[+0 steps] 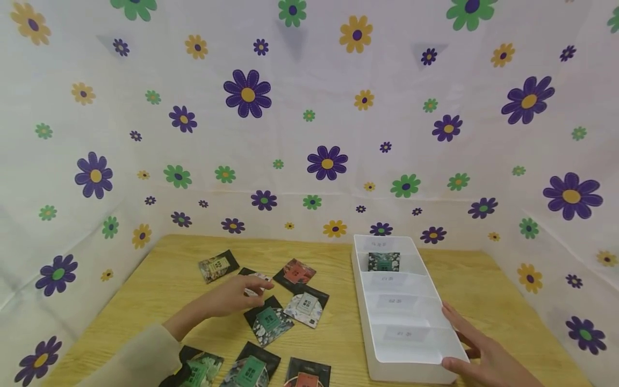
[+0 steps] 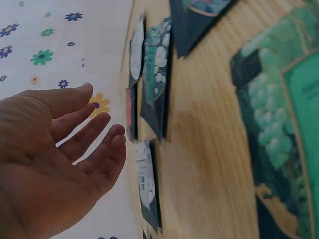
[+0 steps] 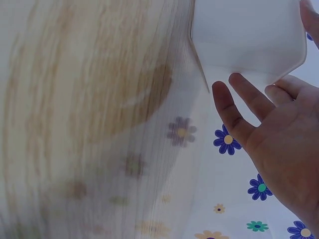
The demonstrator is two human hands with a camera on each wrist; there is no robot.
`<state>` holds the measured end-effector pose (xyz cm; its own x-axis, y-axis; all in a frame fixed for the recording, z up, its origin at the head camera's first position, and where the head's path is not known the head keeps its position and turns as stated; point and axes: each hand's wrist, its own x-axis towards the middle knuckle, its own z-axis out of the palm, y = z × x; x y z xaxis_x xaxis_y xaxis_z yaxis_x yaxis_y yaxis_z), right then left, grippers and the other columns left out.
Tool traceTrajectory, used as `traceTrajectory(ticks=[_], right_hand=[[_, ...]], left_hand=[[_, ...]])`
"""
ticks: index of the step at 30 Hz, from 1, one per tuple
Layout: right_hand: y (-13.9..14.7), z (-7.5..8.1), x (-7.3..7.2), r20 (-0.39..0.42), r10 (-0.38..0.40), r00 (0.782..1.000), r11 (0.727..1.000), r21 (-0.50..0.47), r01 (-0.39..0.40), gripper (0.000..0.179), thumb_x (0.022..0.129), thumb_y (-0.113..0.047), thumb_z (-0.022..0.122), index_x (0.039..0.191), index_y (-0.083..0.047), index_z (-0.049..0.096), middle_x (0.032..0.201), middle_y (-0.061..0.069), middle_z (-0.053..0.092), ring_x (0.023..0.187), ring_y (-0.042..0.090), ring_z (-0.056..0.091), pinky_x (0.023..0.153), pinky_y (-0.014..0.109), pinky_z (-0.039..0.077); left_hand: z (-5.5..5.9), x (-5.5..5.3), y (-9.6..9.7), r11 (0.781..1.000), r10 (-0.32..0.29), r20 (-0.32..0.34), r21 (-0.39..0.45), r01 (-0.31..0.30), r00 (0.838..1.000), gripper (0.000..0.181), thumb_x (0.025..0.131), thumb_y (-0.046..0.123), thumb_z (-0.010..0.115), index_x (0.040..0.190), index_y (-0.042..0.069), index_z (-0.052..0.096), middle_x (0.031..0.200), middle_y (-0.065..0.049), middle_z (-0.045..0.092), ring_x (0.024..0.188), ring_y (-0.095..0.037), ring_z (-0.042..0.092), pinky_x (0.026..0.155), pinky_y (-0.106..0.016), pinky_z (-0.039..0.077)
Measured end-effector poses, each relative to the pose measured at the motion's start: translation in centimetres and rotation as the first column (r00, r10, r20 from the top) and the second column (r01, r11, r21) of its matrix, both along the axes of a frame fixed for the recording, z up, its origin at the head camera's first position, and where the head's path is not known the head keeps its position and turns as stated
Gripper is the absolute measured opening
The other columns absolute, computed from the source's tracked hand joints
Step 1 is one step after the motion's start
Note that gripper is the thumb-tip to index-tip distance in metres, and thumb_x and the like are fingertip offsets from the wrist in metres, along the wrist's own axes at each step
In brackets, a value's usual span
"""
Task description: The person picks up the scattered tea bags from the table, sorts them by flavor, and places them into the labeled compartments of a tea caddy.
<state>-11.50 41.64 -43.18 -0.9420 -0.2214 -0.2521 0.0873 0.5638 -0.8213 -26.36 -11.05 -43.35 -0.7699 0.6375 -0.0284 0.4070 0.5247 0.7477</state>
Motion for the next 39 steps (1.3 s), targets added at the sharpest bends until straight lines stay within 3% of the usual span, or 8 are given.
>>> traceTrajectory(ticks=[5,12,20,25,28,32,36,39], right_hand=[[0.1,-0.2,0.0,0.027,-0.001,1.0,0.999,-0.046,0.003,0.091,0.107,-0.025,0.059,0.165,-0.028,-0.01,0.164,0.037,0.004,0.125,0.053,0.056,0.083,0.049,0.06],[0.0,-0.1,-0.1,0.032,-0.017,0.999,0.999,-0.047,0.018,0.088,0.107,-0.027,0.059,0.166,-0.034,-0.006,0.165,0.035,0.006,0.125,0.054,0.055,0.084,0.056,0.059],[0.2,-0.2,-0.2,0.014,0.014,1.0,1.0,0.0,-0.014,0.088,0.108,-0.026,0.057,0.165,-0.03,-0.01,0.164,0.037,0.002,0.126,0.062,0.049,0.085,0.057,0.058],[0.0,-0.1,0.1,0.03,-0.002,1.0,0.999,-0.039,0.003,0.088,0.108,-0.025,0.057,0.165,-0.031,-0.009,0.164,0.037,0.003,0.123,0.054,0.055,0.081,0.047,0.061],[-0.2,-0.1,0.2,0.031,-0.017,0.999,0.999,-0.051,0.019,0.089,0.107,-0.026,0.059,0.165,-0.033,-0.008,0.165,0.036,0.004,0.122,0.051,0.057,0.08,0.046,0.061],[-0.3,-0.2,0.2,0.061,-0.032,0.998,0.994,-0.098,0.038,0.089,0.107,-0.027,0.058,0.165,-0.035,-0.009,0.165,0.036,0.004,0.119,0.045,0.06,0.08,0.048,0.061],[-0.3,-0.2,0.1,0.071,-0.028,0.997,0.992,-0.122,0.036,0.088,0.108,-0.026,0.057,0.165,-0.035,-0.01,0.164,0.037,0.003,0.117,0.041,0.061,0.08,0.047,0.061],[-0.1,-0.3,0.1,0.06,-0.018,0.998,0.993,-0.118,0.025,0.088,0.108,-0.025,0.057,0.164,-0.033,-0.011,0.164,0.038,0.002,0.117,0.041,0.061,0.08,0.046,0.061]], left_hand=[[-0.9,-0.1,0.9,0.993,-0.07,-0.043,-0.101,0.066,0.997,0.045,0.099,0.01,0.071,0.143,0.003,0.06,0.143,-0.015,0.057,0.127,-0.036,0.056,0.097,-0.051,0.052],[-1.4,0.1,1.7,0.943,-0.183,-0.143,-0.305,0.132,0.973,0.055,0.095,0.016,0.077,0.146,0.005,0.057,0.152,-0.012,0.052,0.143,-0.033,0.044,0.115,-0.051,0.038],[-1.1,1.1,1.6,0.89,-0.208,-0.301,-0.453,0.052,0.931,0.053,0.094,0.031,0.079,0.142,0.014,0.063,0.14,-0.005,0.06,0.136,-0.029,0.051,0.114,-0.049,0.039],[-1.0,1.4,1.3,0.862,-0.224,-0.372,-0.508,0.005,0.901,0.057,0.09,0.042,0.081,0.139,0.018,0.066,0.117,0.0,0.06,0.105,-0.017,0.054,0.091,-0.037,0.049],[-0.9,1.6,1.0,0.861,-0.219,-0.404,-0.508,-0.019,0.888,0.056,0.087,0.046,0.083,0.133,0.018,0.07,0.105,0.002,0.057,0.092,-0.014,0.047,0.081,-0.033,0.046],[-0.9,1.8,0.5,0.864,-0.189,-0.446,-0.5,-0.068,0.875,0.052,0.084,0.05,0.084,0.122,0.016,0.074,0.1,0.002,0.055,0.09,-0.015,0.047,0.081,-0.036,0.046],[-0.9,2.0,0.3,0.853,-0.146,-0.451,-0.508,-0.119,0.88,0.049,0.082,0.054,0.084,0.108,0.014,0.073,0.096,0.002,0.053,0.087,-0.017,0.045,0.08,-0.037,0.047],[-0.8,2.0,0.3,0.86,-0.087,-0.394,-0.493,-0.131,0.915,0.047,0.082,0.052,0.085,0.102,0.013,0.068,0.093,0.003,0.052,0.084,-0.016,0.045,0.077,-0.037,0.046]])
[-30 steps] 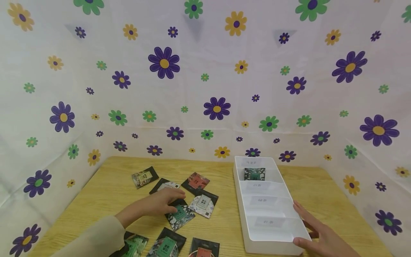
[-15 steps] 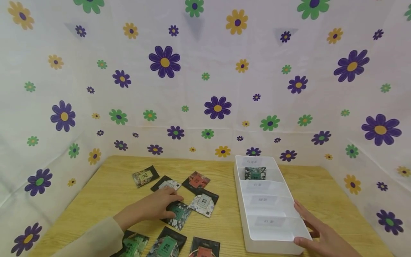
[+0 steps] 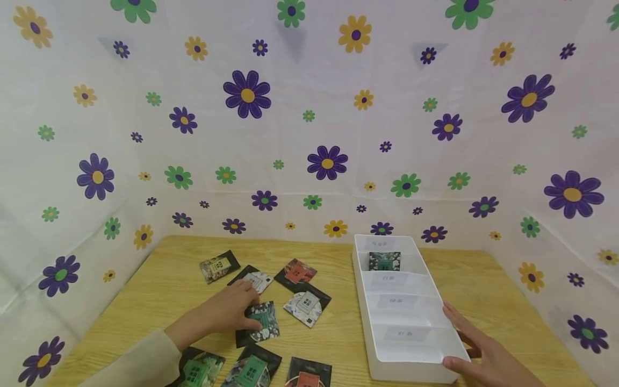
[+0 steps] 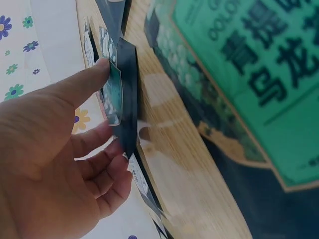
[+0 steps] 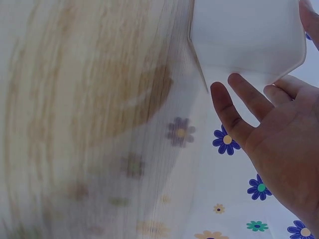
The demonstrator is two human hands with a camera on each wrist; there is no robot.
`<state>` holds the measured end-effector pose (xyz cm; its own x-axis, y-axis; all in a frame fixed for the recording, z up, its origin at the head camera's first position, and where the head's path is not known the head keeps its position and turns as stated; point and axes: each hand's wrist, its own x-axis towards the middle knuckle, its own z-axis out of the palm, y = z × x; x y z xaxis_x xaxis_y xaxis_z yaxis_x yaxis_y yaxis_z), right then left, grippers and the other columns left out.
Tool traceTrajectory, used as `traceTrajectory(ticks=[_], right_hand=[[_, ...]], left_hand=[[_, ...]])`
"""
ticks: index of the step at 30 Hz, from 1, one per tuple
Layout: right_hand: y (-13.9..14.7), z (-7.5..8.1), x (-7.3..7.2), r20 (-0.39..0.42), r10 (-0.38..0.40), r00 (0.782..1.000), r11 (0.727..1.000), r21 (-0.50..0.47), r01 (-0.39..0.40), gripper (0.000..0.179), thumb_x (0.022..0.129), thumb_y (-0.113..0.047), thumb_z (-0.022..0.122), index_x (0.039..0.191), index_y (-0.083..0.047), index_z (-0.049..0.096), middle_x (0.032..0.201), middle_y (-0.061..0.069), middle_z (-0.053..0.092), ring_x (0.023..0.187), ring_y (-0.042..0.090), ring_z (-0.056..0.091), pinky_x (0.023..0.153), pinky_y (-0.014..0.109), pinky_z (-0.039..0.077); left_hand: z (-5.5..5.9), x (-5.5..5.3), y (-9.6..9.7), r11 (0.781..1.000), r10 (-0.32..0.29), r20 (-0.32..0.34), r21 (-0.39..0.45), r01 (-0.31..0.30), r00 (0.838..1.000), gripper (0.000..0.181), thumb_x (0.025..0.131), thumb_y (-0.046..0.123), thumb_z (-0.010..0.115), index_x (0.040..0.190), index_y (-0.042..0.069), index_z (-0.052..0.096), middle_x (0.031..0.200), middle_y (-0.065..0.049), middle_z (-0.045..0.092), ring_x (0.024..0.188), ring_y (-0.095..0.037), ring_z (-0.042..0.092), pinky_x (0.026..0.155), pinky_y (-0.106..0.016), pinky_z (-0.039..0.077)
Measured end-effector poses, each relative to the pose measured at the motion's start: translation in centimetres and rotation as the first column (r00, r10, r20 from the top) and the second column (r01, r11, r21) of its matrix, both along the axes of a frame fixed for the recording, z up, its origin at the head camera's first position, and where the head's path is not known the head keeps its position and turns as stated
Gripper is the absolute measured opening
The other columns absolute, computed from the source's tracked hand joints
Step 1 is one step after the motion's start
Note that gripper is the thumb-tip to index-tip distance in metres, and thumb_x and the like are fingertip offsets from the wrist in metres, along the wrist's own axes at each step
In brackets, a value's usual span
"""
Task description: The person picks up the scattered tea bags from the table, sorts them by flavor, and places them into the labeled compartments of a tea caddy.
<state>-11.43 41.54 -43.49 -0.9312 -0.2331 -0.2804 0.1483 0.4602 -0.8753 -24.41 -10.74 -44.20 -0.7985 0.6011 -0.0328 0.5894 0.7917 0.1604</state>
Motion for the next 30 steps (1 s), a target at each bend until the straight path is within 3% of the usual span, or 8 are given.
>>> traceTrajectory(ticks=[3,6,9,12,17,22,25,30], right_hand=[[0.2,-0.1,0.0,-0.011,0.017,1.0,1.0,-0.001,-0.017,0.088,0.108,-0.023,0.056,0.164,-0.032,-0.011,0.163,0.039,0.001,0.117,0.042,0.06,0.081,0.045,0.061],[0.3,-0.2,0.0,-0.02,0.029,0.999,1.0,0.002,-0.029,0.088,0.109,-0.022,0.056,0.164,-0.031,-0.012,0.162,0.04,0.001,0.117,0.041,0.061,0.081,0.044,0.061],[0.4,-0.2,0.0,-0.021,0.03,0.999,1.0,0.004,-0.03,0.087,0.109,-0.021,0.055,0.165,-0.029,-0.011,0.162,0.04,0.002,0.117,0.042,0.06,0.08,0.043,0.061],[0.5,-0.1,-0.1,-0.036,0.041,0.998,0.998,0.038,-0.04,0.087,0.109,-0.021,0.056,0.165,-0.026,-0.011,0.162,0.04,0.002,0.12,0.046,0.058,0.081,0.044,0.061],[0.5,0.0,-0.2,-0.073,0.055,0.996,0.99,0.13,-0.045,0.088,0.108,-0.023,0.056,0.165,-0.025,-0.011,0.164,0.038,0.001,0.125,0.056,0.053,0.085,0.052,0.059],[0.5,0.0,-0.2,-0.083,0.062,0.995,0.991,0.126,-0.051,0.088,0.108,-0.022,0.056,0.165,-0.025,-0.011,0.164,0.037,-0.001,0.126,0.056,0.052,0.085,0.053,0.059],[0.4,0.1,-0.1,-0.068,0.054,0.996,0.992,0.117,-0.045,0.088,0.108,-0.023,0.056,0.165,-0.027,-0.011,0.165,0.036,-0.001,0.126,0.055,0.052,0.086,0.053,0.059],[0.2,0.3,0.0,-0.056,0.033,0.998,0.99,0.135,-0.025,0.088,0.108,-0.027,0.057,0.165,-0.03,-0.01,0.166,0.034,0.0,0.128,0.056,0.05,0.088,0.061,0.056]], left_hand=[[0.0,-0.2,0.2,0.996,0.052,0.114,0.062,-0.06,0.992,0.048,0.082,0.045,0.088,0.107,0.012,0.064,0.096,0.003,0.059,0.084,-0.016,0.053,0.076,-0.039,0.049],[0.0,-0.4,0.3,0.992,0.074,0.197,0.087,-0.092,0.978,0.061,0.083,0.041,0.087,0.128,0.008,0.061,0.118,-0.005,0.068,0.102,-0.023,0.065,0.088,-0.044,0.054],[0.0,-0.6,0.1,0.996,0.059,0.229,0.055,-0.074,0.972,0.079,0.085,0.043,0.085,0.149,0.011,0.052,0.147,-0.013,0.057,0.131,-0.032,0.057,0.104,-0.054,0.048],[0.1,-0.8,-0.3,0.999,0.028,0.249,0.023,-0.034,0.968,0.081,0.087,0.044,0.083,0.154,0.017,0.049,0.156,-0.017,0.047,0.14,-0.037,0.048,0.108,-0.058,0.043],[0.0,-1.4,-1.1,0.997,-0.036,0.312,0.074,0.014,0.949,0.068,0.09,0.038,0.082,0.148,0.014,0.056,0.152,-0.013,0.051,0.14,-0.033,0.049,0.11,-0.053,0.043],[-0.3,-2.1,-1.8,0.978,-0.05,0.36,0.209,-0.028,0.932,0.054,0.092,0.029,0.081,0.137,0.01,0.059,0.134,-0.007,0.062,0.12,-0.024,0.061,0.097,-0.048,0.051],[-0.2,-2.3,-2.2,0.965,-0.04,0.327,0.256,-0.048,0.944,0.04,0.096,0.022,0.077,0.13,0.01,0.061,0.122,-0.005,0.065,0.102,-0.02,0.063,0.085,-0.045,0.052],[0.6,-2.6,-2.8,0.951,0.001,0.232,0.3,-0.073,0.973,0.021,0.099,0.013,0.071,0.12,0.01,0.066,0.112,-0.003,0.068,0.098,-0.021,0.065,0.081,-0.043,0.054]])
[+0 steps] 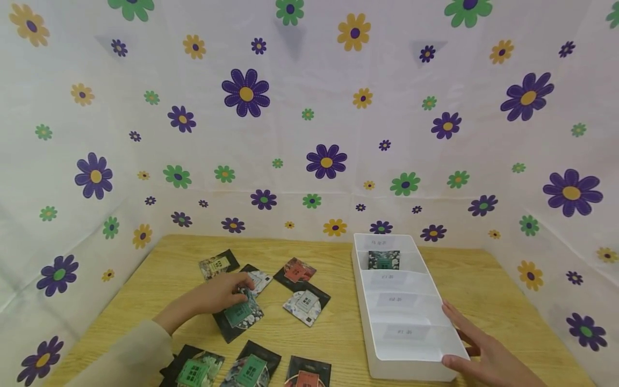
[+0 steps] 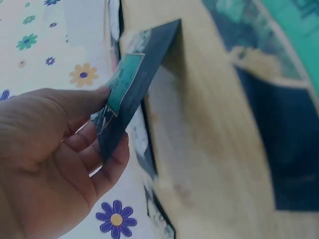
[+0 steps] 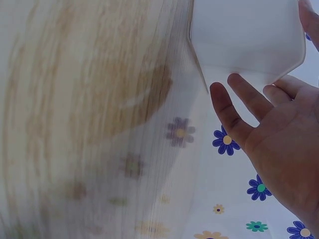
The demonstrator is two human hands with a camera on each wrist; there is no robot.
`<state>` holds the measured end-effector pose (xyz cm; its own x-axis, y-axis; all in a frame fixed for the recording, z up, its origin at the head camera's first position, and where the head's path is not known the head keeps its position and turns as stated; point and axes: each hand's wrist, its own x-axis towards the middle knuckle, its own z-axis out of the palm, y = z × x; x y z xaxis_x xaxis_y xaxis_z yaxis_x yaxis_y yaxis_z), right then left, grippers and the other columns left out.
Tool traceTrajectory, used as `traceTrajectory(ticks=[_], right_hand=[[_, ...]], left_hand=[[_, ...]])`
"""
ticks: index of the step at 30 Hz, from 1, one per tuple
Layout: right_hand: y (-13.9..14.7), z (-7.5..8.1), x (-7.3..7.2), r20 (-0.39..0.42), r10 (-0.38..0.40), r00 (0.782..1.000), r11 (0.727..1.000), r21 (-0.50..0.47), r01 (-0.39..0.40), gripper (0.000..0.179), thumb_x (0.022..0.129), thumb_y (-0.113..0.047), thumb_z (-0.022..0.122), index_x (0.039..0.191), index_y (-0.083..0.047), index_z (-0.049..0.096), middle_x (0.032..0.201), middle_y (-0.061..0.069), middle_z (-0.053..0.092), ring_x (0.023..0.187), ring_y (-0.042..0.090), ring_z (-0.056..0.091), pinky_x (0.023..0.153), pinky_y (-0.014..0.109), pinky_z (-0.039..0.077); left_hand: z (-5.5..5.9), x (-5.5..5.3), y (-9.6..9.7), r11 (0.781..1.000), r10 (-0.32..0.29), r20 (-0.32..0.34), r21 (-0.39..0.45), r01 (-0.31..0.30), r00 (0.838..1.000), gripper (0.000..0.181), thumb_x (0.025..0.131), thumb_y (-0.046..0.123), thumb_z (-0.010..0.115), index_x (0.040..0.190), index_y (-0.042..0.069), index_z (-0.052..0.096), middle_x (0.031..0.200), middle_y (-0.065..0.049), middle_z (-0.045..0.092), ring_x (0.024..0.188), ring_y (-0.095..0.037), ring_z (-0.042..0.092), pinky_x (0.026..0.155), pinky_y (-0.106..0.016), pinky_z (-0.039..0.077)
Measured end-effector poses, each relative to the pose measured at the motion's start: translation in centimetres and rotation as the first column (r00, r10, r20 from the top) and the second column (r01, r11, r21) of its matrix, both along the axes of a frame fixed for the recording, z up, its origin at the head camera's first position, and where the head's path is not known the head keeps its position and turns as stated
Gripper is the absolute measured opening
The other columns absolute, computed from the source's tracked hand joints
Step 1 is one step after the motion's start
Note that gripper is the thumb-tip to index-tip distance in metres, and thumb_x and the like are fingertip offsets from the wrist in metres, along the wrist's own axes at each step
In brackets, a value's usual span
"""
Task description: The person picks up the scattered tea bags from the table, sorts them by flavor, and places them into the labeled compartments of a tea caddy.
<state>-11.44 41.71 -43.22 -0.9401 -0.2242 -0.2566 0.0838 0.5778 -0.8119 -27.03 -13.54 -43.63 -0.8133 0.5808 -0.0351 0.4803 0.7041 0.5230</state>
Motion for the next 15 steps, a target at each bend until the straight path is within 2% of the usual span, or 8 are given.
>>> traceTrajectory(ticks=[3,6,9,12,15], right_hand=[[0.1,0.0,-0.1,-0.002,0.004,1.0,1.0,0.018,-0.004,0.089,0.108,-0.027,0.057,0.165,-0.029,-0.011,0.166,0.033,-0.002,0.13,0.059,0.047,0.088,0.063,0.055],[0.2,0.0,-0.3,-0.02,0.03,0.999,0.999,0.031,-0.029,0.088,0.109,-0.025,0.056,0.165,-0.022,-0.012,0.165,0.036,-0.003,0.13,0.063,0.044,0.088,0.064,0.054],[0.2,0.1,-0.4,-0.042,0.052,0.998,0.998,0.041,-0.05,0.086,0.109,-0.023,0.055,0.165,-0.016,-0.011,0.164,0.038,-0.003,0.13,0.064,0.043,0.088,0.061,0.055],[0.2,0.1,-0.3,-0.057,0.062,0.996,0.997,0.047,-0.059,0.087,0.109,-0.022,0.055,0.165,-0.016,-0.011,0.164,0.037,-0.003,0.131,0.064,0.043,0.088,0.06,0.056],[0.2,0.0,-0.2,-0.059,0.062,0.996,0.997,0.049,-0.06,0.087,0.109,-0.022,0.055,0.165,-0.018,-0.011,0.165,0.036,-0.003,0.131,0.065,0.041,0.088,0.061,0.056]], left_hand=[[0.8,-0.3,-0.5,0.999,0.022,-0.017,0.031,-0.021,1.0,0.017,0.1,0.011,0.07,0.116,0.009,0.068,0.105,0.0,0.068,0.092,-0.018,0.064,0.076,-0.039,0.054],[1.7,-0.7,-1.0,0.997,0.024,-0.019,0.074,-0.023,1.0,0.014,0.101,0.011,0.067,0.115,0.009,0.068,0.1,0.003,0.066,0.086,-0.013,0.062,0.072,-0.035,0.053],[2.6,-1.1,-1.4,0.992,0.033,-0.034,0.123,-0.029,0.999,0.01,0.103,0.011,0.065,0.113,0.01,0.068,0.1,0.002,0.067,0.087,-0.013,0.063,0.072,-0.033,0.054],[3.5,-1.5,-1.7,0.984,0.071,-0.079,0.167,-0.057,0.994,0.01,0.103,0.01,0.064,0.113,0.01,0.069,0.101,0.0,0.069,0.091,-0.016,0.066,0.075,-0.035,0.056],[4.3,-1.6,-1.7,0.966,0.139,-0.095,0.231,-0.114,0.986,0.013,0.103,0.009,0.064,0.115,0.008,0.07,0.104,-0.004,0.071,0.09,-0.02,0.068,0.072,-0.035,0.057]])
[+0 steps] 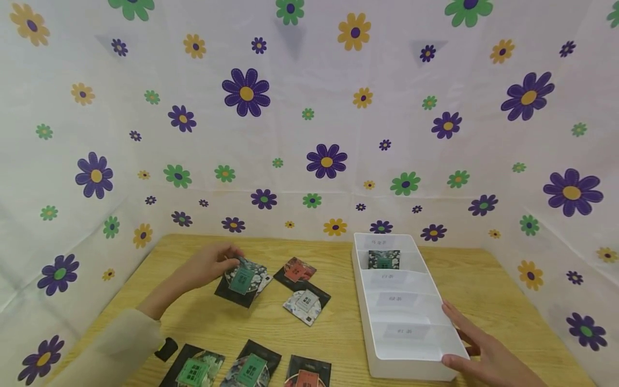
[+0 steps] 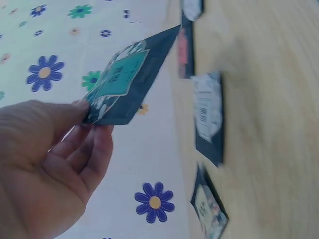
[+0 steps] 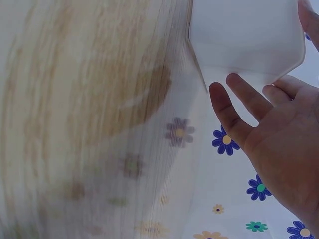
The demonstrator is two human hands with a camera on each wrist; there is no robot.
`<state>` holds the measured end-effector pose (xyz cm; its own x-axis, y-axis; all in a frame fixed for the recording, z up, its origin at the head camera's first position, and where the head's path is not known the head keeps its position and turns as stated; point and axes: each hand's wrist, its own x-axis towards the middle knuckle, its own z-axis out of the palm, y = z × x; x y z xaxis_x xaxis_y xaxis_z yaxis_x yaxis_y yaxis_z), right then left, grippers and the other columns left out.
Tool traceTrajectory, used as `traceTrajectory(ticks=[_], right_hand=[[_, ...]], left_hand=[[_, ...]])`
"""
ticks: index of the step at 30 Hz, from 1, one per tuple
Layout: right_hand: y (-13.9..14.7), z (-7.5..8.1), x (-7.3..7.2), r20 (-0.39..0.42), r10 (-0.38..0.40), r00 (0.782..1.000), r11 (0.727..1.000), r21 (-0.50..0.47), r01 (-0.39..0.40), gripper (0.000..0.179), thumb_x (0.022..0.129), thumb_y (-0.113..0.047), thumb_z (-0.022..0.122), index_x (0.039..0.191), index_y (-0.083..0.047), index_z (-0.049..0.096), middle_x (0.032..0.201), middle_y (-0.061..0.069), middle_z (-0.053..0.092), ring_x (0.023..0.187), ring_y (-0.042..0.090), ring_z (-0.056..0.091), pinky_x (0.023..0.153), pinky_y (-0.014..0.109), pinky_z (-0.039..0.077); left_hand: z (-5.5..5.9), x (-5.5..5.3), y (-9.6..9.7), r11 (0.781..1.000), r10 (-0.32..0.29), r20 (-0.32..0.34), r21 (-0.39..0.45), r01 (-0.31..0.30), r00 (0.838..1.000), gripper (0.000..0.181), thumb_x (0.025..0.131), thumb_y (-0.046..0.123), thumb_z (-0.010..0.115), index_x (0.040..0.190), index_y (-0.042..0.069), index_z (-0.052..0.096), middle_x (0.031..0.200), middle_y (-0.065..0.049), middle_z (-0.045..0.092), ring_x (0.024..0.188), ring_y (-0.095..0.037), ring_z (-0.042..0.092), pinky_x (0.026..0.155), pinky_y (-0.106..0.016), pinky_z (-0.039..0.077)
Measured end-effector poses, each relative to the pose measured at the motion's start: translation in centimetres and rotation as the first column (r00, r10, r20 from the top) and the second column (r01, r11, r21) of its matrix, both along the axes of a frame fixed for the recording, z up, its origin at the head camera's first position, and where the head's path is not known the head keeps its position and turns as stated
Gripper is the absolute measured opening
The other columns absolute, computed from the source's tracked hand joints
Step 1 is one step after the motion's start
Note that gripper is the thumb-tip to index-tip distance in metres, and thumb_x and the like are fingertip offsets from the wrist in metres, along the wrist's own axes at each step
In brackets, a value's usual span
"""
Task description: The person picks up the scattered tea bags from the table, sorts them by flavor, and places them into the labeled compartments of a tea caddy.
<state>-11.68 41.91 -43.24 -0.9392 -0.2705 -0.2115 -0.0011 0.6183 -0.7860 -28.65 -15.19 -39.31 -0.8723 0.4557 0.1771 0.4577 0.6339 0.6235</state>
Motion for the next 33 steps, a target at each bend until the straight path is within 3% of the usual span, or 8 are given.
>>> traceTrajectory(ticks=[4,8,12,19,21,27,33], right_hand=[[0.1,0.0,-0.1,0.033,-0.014,0.999,0.999,-0.029,0.015,0.087,0.109,-0.023,0.055,0.165,-0.018,-0.011,0.164,0.037,-0.003,0.131,0.064,0.042,0.089,0.062,0.055],[0.1,0.0,0.0,0.093,-0.017,0.996,0.993,-0.112,0.027,0.087,0.109,-0.021,0.054,0.164,-0.021,-0.014,0.163,0.039,-0.003,0.126,0.056,0.051,0.087,0.053,0.058],[0.1,-0.1,0.2,0.158,-0.037,0.987,0.983,-0.17,0.064,0.089,0.109,-0.024,0.054,0.163,-0.029,-0.016,0.163,0.039,-0.002,0.121,0.045,0.058,0.083,0.046,0.061],[0.0,0.0,0.3,0.187,-0.056,0.981,0.979,-0.184,0.091,0.088,0.109,-0.027,0.054,0.163,-0.034,-0.015,0.165,0.037,0.0,0.119,0.041,0.06,0.083,0.049,0.06],[0.0,0.1,0.2,0.18,-0.043,0.983,0.979,-0.187,0.077,0.087,0.11,-0.026,0.053,0.163,-0.033,-0.015,0.164,0.037,0.0,0.119,0.04,0.059,0.083,0.047,0.061],[0.1,0.0,0.1,0.182,-0.044,0.982,0.976,-0.202,0.081,0.087,0.109,-0.025,0.053,0.163,-0.032,-0.014,0.164,0.037,-0.001,0.118,0.04,0.059,0.084,0.047,0.061],[-0.1,-0.1,0.2,0.191,-0.067,0.979,0.971,-0.213,0.108,0.087,0.108,-0.026,0.055,0.164,-0.034,-0.012,0.165,0.035,0.002,0.117,0.038,0.061,0.083,0.048,0.061]], left_hand=[[1.1,-0.1,0.7,0.989,0.096,0.018,0.108,-0.098,0.995,0.019,0.104,0.011,0.064,0.12,0.007,0.071,0.113,-0.009,0.072,0.094,-0.026,0.069,0.069,-0.035,0.057],[2.1,-0.1,2.4,0.963,0.138,0.067,0.226,-0.15,0.988,0.022,0.104,0.011,0.063,0.124,0.006,0.071,0.118,-0.011,0.071,0.097,-0.026,0.071,0.074,-0.037,0.06],[3.0,-0.4,5.0,0.932,0.142,0.131,0.317,-0.177,0.981,0.025,0.104,0.009,0.063,0.127,0.004,0.071,0.116,-0.014,0.072,0.086,-0.022,0.072,0.075,-0.038,0.061],[4.0,-0.7,9.6,0.917,0.117,0.156,0.361,-0.167,0.981,0.025,0.103,0.008,0.064,0.127,0.005,0.072,0.114,-0.012,0.072,0.079,-0.018,0.071,0.073,-0.033,0.061],[3.9,-1.0,10.6,0.902,0.102,0.167,0.4,-0.161,0.981,0.024,0.103,0.006,0.064,0.125,0.005,0.072,0.112,-0.011,0.072,0.078,-0.018,0.07,0.071,-0.031,0.061],[3.0,-1.8,14.1,0.826,0.019,0.255,0.541,-0.159,0.967,0.023,0.104,0.004,0.062,0.125,0.002,0.07,0.111,-0.014,0.067,0.082,-0.018,0.068,0.075,-0.033,0.062],[2.1,-2.2,17.7,0.785,0.013,0.296,0.588,-0.193,0.955,0.025,0.103,0.004,0.061,0.127,0.001,0.07,0.115,-0.016,0.067,0.084,-0.022,0.072,0.076,-0.035,0.062]])
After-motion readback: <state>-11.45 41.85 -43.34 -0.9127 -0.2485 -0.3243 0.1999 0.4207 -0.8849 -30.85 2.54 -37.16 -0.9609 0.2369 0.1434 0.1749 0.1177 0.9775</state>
